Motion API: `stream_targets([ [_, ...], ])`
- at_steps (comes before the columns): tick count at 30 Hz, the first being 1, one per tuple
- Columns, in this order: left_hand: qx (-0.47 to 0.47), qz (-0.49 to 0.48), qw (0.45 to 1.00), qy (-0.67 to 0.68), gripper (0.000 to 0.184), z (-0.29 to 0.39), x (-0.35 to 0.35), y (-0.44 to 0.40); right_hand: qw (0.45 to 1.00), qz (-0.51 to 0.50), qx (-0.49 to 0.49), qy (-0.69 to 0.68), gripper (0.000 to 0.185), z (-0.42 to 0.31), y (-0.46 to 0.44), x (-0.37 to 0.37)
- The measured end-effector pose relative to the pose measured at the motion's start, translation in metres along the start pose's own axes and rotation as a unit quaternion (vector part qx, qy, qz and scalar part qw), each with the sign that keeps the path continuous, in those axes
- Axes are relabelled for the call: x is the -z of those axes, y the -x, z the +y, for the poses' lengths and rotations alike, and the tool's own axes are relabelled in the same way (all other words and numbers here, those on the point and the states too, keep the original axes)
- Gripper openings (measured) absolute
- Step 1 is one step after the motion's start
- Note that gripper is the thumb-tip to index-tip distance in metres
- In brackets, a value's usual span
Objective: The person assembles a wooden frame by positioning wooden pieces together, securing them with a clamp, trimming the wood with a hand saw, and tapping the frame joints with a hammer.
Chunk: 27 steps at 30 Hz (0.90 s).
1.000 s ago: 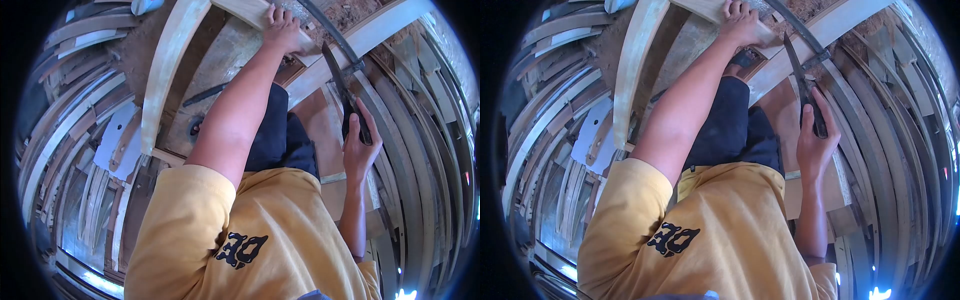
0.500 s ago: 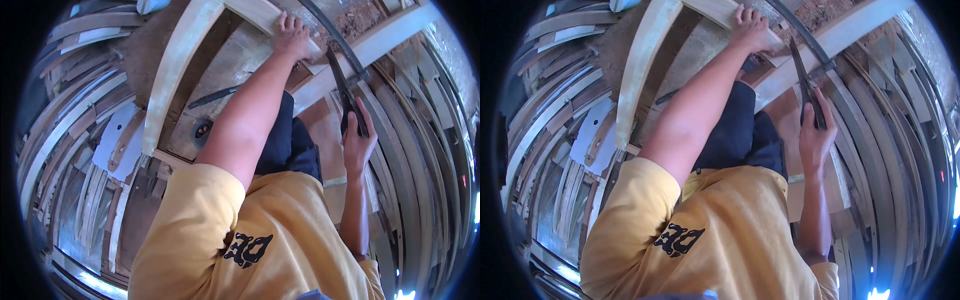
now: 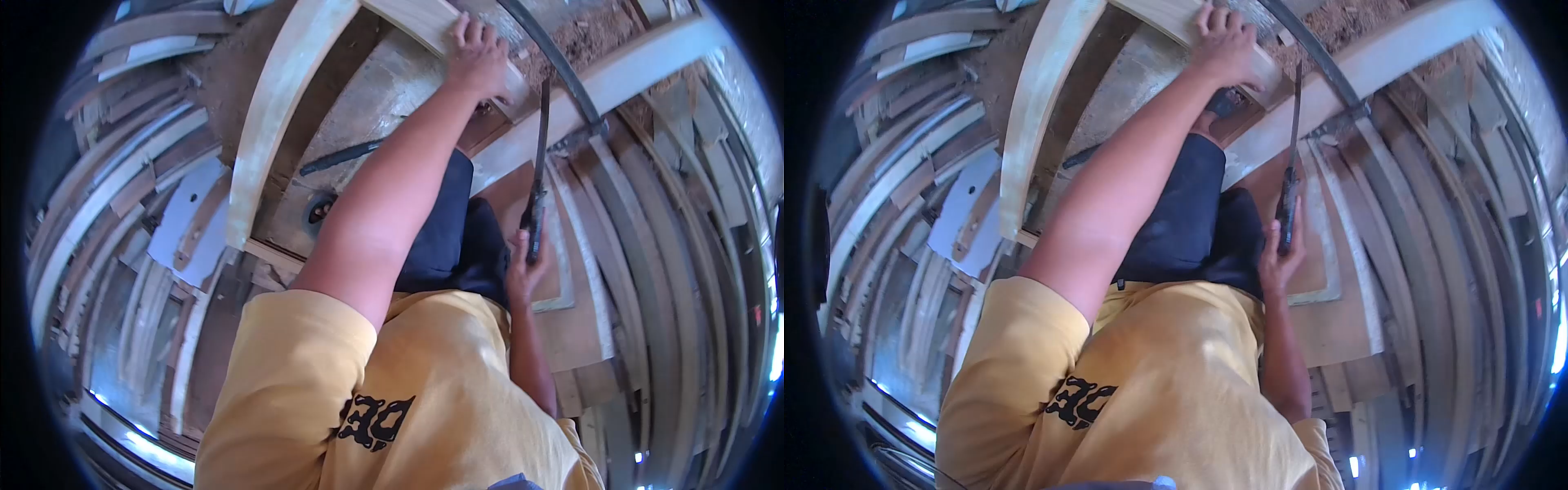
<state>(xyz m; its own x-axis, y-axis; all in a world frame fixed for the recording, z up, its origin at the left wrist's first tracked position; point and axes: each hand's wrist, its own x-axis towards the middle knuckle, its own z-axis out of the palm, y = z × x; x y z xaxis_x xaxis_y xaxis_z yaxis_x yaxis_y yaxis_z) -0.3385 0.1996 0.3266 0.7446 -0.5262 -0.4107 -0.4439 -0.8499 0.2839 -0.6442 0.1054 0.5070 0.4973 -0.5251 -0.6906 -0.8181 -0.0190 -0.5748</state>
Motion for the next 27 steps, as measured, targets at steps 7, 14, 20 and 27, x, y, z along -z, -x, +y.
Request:
stream_targets([
  [7, -0.033, -0.035, 0.999, -0.026, 0.098, 0.000, 0.007, -0.006, 0.991, 0.080, 0.031, 0.099, 0.054, -0.076, 0.143, 0.105],
  [14, -0.172, -0.234, 0.957, 0.006, 0.079, 0.045, -0.017, -0.051, 0.965, 0.216, -0.055, -0.136, 0.049, -0.041, 0.117, 0.073],
  [20, -0.230, -0.420, 0.878, 0.017, 0.072, 0.047, -0.028, -0.090, 0.978, 0.167, -0.025, -0.122, 0.050, -0.006, 0.117, 0.069],
  [27, -0.242, -0.425, 0.872, 0.031, 0.076, 0.053, -0.017, -0.085, 0.987, 0.149, 0.008, -0.065, 0.048, -0.011, 0.109, 0.053],
])
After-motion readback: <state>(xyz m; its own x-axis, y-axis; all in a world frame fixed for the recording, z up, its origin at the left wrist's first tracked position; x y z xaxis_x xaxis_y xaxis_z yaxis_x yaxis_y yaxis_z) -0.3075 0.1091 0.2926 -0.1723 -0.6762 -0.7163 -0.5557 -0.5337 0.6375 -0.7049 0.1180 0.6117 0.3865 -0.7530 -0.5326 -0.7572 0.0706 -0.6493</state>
